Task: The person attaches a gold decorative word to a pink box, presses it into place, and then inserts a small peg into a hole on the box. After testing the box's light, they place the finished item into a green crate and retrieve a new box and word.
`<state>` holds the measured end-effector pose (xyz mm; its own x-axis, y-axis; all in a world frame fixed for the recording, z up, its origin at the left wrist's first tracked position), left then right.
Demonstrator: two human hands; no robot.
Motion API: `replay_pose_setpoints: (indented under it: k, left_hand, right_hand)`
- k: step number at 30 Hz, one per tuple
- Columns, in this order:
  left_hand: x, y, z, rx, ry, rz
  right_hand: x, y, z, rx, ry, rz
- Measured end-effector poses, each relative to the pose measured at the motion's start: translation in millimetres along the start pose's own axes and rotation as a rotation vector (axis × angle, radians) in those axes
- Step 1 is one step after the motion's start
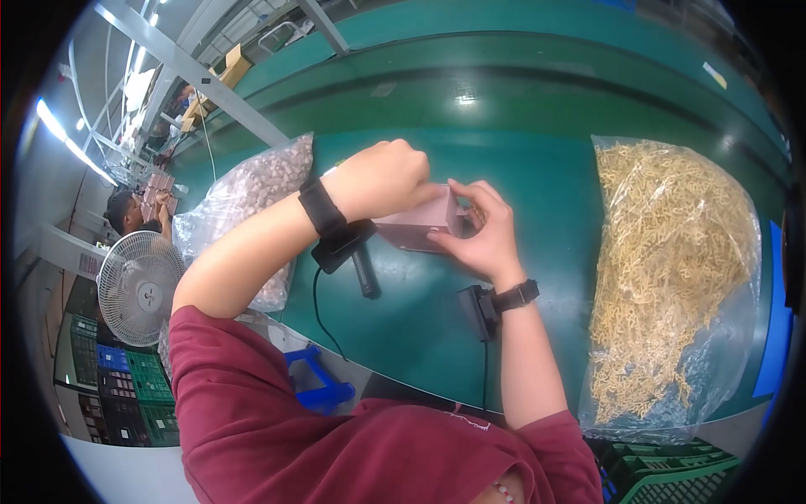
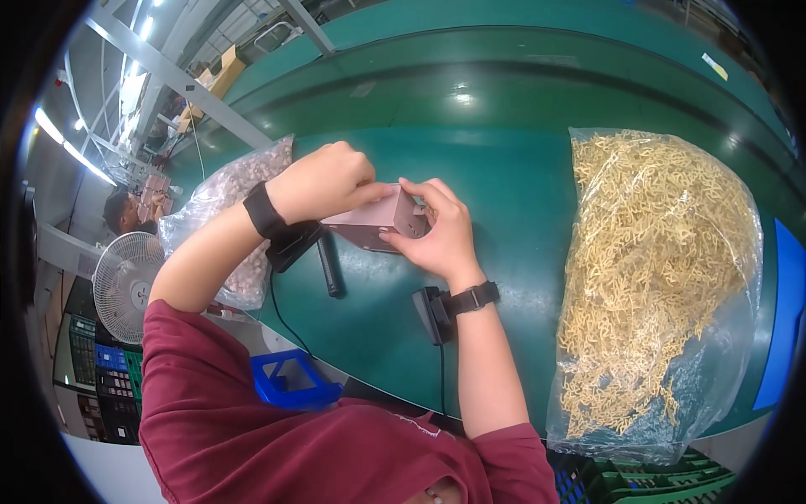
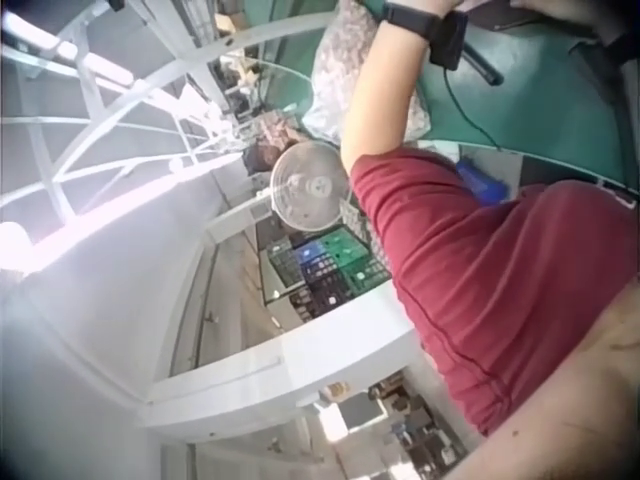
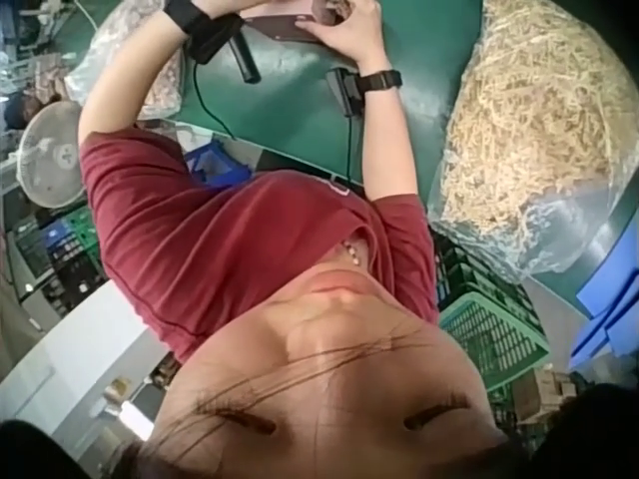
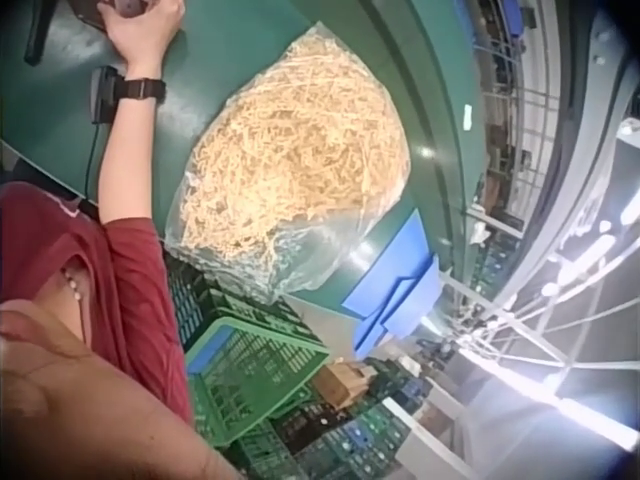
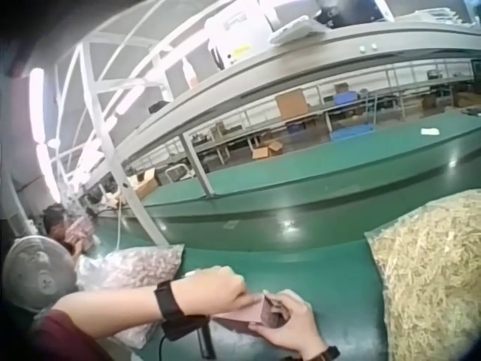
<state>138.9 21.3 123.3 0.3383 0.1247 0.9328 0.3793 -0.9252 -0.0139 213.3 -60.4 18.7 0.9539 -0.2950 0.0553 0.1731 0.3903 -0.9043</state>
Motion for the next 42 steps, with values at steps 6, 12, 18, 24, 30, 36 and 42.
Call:
replay_pose_setpoints:
  k: [6, 12, 18, 24, 30, 36, 42]
  left_hand:
    - [-3.8, 0.6, 0.5, 0.090, 0.056, 0.118]
    - [18.4, 1.3, -8.2, -0.130, 0.162, 0.029]
    - [17.3, 6.9, -1.5, -0.258, -0.042, -0.145]
    - [13.4, 2.2, 1.3, -0.205, -0.066, -0.106]
    - [12.0, -1.0, -1.1, -0.166, -0.114, -0.150]
    - [-2.4, -34.1, -41.6, -0.247, 0.173, -0.261]
    - [-106.3, -70.3, -53.3, 0.017, 0.315, -1.175]
  right_hand:
    - [-1.7, 3.2, 0.9, -0.001, -0.008, 0.014]
    - [1.1, 0.6, 1.2, 0.014, 0.003, 0.008]
    - [0.7, 4.1, -0.1, 0.022, -0.003, -0.001]
    - [0.5, 3.5, 0.6, 0.005, -0.012, 0.000]
    - [0.8, 1.2, 1.2, -0.008, -0.020, -0.009]
    - [3.5, 4.8, -0.1, 0.031, 0.009, 0.008]
    - [6.7, 2.0, -0.2, 0.145, -0.034, 0.010]
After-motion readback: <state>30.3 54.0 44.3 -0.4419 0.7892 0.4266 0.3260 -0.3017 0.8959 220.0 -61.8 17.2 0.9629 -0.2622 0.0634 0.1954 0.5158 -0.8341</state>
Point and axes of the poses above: each hand's wrist, its own z-axis towards the middle knuckle, its own x-axis out of the back of the hand, y = z × x, the point moved 6 cm from there along z, towards the middle knuckle, and after that the axes turned 10 degrees about -y, right-handed, at the moved point
